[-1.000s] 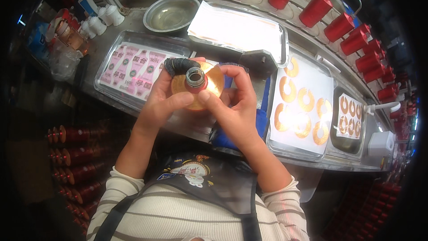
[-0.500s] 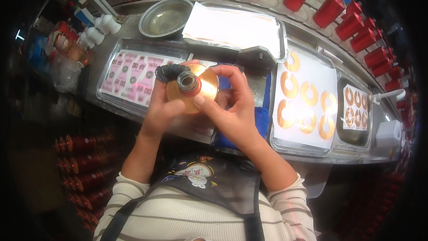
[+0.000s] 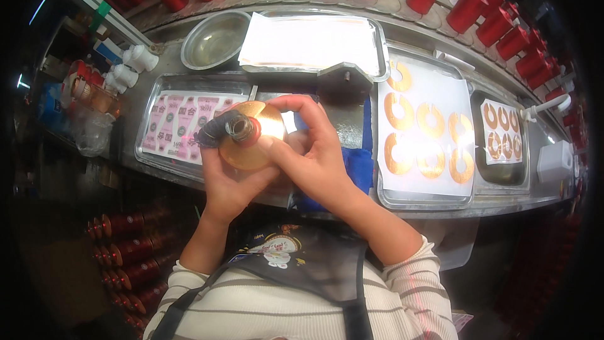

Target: The person picks up red cylindrical cans from a tray, applies a gold circular sticker to the top rim, and then affixes a rectangular pink label to the side of the can. The labeled cans are placed back into a tray.

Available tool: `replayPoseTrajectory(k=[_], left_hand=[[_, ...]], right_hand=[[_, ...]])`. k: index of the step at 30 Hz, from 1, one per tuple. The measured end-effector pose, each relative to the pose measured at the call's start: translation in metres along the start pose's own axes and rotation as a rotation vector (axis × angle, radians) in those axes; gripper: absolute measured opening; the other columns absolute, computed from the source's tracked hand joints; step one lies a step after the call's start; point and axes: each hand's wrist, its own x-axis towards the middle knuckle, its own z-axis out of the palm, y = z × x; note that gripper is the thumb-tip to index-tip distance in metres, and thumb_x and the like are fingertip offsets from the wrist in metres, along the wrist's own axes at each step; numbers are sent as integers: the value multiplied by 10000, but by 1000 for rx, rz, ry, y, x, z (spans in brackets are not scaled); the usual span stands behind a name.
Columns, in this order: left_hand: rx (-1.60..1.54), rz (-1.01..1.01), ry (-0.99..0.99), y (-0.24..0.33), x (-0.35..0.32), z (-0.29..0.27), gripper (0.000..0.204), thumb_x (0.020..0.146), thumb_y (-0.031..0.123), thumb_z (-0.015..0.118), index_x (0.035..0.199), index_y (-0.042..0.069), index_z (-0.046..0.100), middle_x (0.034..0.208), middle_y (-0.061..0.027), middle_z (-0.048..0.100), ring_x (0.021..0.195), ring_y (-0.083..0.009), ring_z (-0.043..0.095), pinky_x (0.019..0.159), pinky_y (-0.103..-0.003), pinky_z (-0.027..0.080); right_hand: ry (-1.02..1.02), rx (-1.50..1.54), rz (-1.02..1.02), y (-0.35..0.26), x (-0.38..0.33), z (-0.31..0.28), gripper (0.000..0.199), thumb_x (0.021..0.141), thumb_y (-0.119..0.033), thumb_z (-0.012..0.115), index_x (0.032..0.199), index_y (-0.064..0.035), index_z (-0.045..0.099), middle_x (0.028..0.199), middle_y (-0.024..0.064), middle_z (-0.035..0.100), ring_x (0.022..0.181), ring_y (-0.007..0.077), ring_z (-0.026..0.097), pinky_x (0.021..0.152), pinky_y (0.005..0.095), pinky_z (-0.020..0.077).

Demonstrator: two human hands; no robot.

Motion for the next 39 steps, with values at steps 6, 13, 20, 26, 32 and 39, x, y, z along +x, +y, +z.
replayPoseTrajectory(k=[6,13,20,26,32,39], left_hand=[[-410,-236,-321,10,34,-40,986,605,59,930,1457,55,435,1492,-134,458,1350,-236,489,1132,-386,394],[-293,-269,-155,23,33,-34,629,817,205,794,1363,7,552,1475,-168,508,1306,-257,542,1114,-414,422],[-267,-269,-184,25,33,-34,528,830,79,738,1330,12,583,1457,-165,517,1284,-245,553,1096,-395,438],[-259,-280,-164,24,33,-33,533,812,92,743,1317,16,590,1443,-187,521,1286,-265,552,1095,-400,439],[-300,-294,-170,23,33,-33,535,813,91,733,1320,13,582,1444,-200,515,1289,-265,550,1099,-405,435],[-306,-265,-174,20,30,-33,529,824,101,736,1319,12,574,1444,-191,515,1287,-264,552,1097,-406,437]], right_hand=[[20,-23,36,2,-5,-5,475,882,-64,703,1311,-31,505,1115,35,597,647,-7,511,559,165,391],[37,0,111,-1,0,-2,422,893,-71,692,1276,-39,518,891,-12,581,600,-13,484,530,165,366],[-26,15,155,-1,8,-3,441,875,-37,700,1266,-18,497,1089,30,592,708,-5,562,631,159,457],[-73,-245,39,-1,3,-6,553,822,-94,769,1289,-33,479,1123,44,576,698,2,563,611,163,449],[-84,-28,111,-2,10,-6,482,807,-83,781,1206,-24,518,1164,60,487,651,3,532,512,159,391],[-90,24,173,-9,10,-6,537,805,-120,791,1246,-39,495,1122,18,528,664,-20,489,610,147,411]])
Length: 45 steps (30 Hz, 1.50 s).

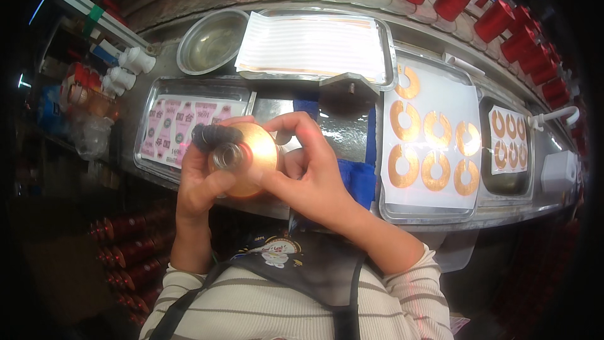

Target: The person picks up red cylindrical cans from a tray, applies a gold circular sticker to the top rim, and then affixes a rectangular pink label to the side of the can. The labeled cans are placed back into a tray.

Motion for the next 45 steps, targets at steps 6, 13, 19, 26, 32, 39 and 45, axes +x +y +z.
replayPoseTrajectory(k=[6,13,19,26,32,39,45], left_hand=[[22,22,-8,-3,0,-1,514,830,89,730,1314,16,574,1436,-177,525,1279,-255,557,1090,-403,443],[64,-3,78,-2,0,6,589,783,147,710,1339,13,569,1383,-167,577,1223,-248,589,1054,-396,465],[82,-53,88,2,-1,7,601,790,152,690,1355,10,543,1399,-161,560,1251,-250,568,1053,-415,474],[38,-55,54,7,0,8,590,791,138,687,1348,1,548,1424,-177,547,1278,-260,556,1086,-418,446],[19,-80,60,7,-1,8,587,794,141,695,1346,-2,557,1414,-172,557,1285,-259,553,1104,-417,427],[5,-88,56,5,-2,5,552,799,139,709,1317,1,574,1403,-173,568,1282,-253,555,1101,-414,429],[-18,-61,30,2,1,2,568,807,148,715,1335,-2,569,1398,-161,572,1270,-243,563,1089,-403,441]], right_hand=[[18,110,-13,3,0,5,431,848,-63,727,1218,-38,508,1135,16,544,658,-31,469,608,147,400],[93,124,-24,9,6,-1,299,884,-124,697,1145,-46,574,880,18,592,604,14,508,578,171,413],[383,528,238,-17,9,-36,230,913,-179,656,1094,-46,606,675,53,575,585,145,567,583,280,482],[204,-442,-307,-28,-36,5,281,832,-77,740,1069,-9,604,922,48,648,813,110,625,727,271,525],[306,-513,-278,-38,13,-9,235,815,-97,750,992,2,633,848,57,660,784,95,618,712,259,510],[442,-664,-274,-27,21,-12,257,815,-85,757,1020,4,630,840,53,641,787,99,612,731,254,502],[325,-553,-379,-23,6,-6,223,816,-75,749,989,0,630,873,48,647,819,110,618,733,256,507]])
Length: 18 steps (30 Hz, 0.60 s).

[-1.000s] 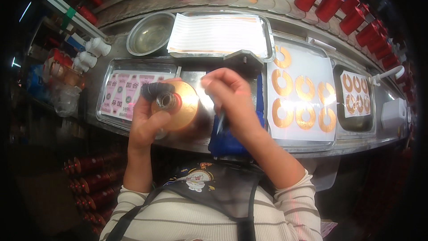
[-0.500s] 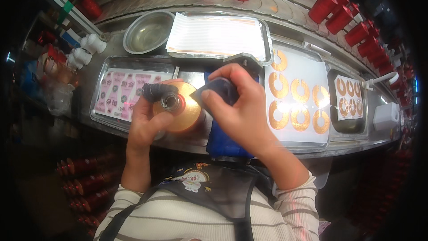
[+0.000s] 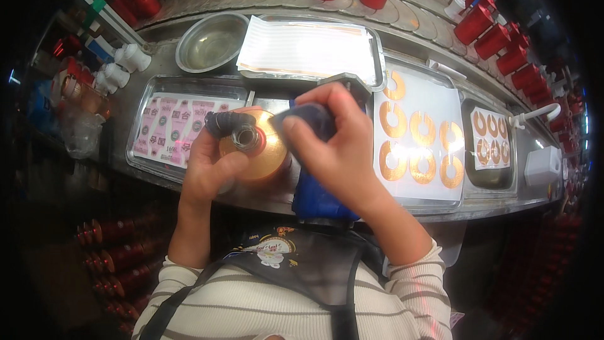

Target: The person picks up red cylindrical cans from a tray, applies a gold circular sticker to the top rim, and then affixes a rectangular pink label to the side of the can. The labeled cans are placed back into a tray.

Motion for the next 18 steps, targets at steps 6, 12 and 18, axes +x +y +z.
replayPoseTrajectory(k=[6,12,18], left_hand=[[4,-2,-7,-1,0,-3,572,827,115,709,1364,4,547,1394,-144,569,1258,-229,568,1085,-390,446],[205,170,-230,-10,5,-26,911,667,115,919,1449,45,457,1521,-135,452,1392,-255,447,1150,-412,365],[468,332,11,-22,-5,-6,818,655,158,925,1365,81,526,1369,-127,552,1277,-273,551,1072,-391,438]], right_hand=[[-6,0,-36,-7,-4,3,226,834,-96,744,1004,-3,628,867,54,647,803,111,605,741,252,495],[50,-102,-194,-17,-8,-4,255,812,-30,768,1034,-6,646,875,77,667,786,147,636,705,277,516],[-148,-406,-593,-30,-29,-3,388,576,110,705,929,-48,738,761,86,598,718,288,575,706,381,499]])
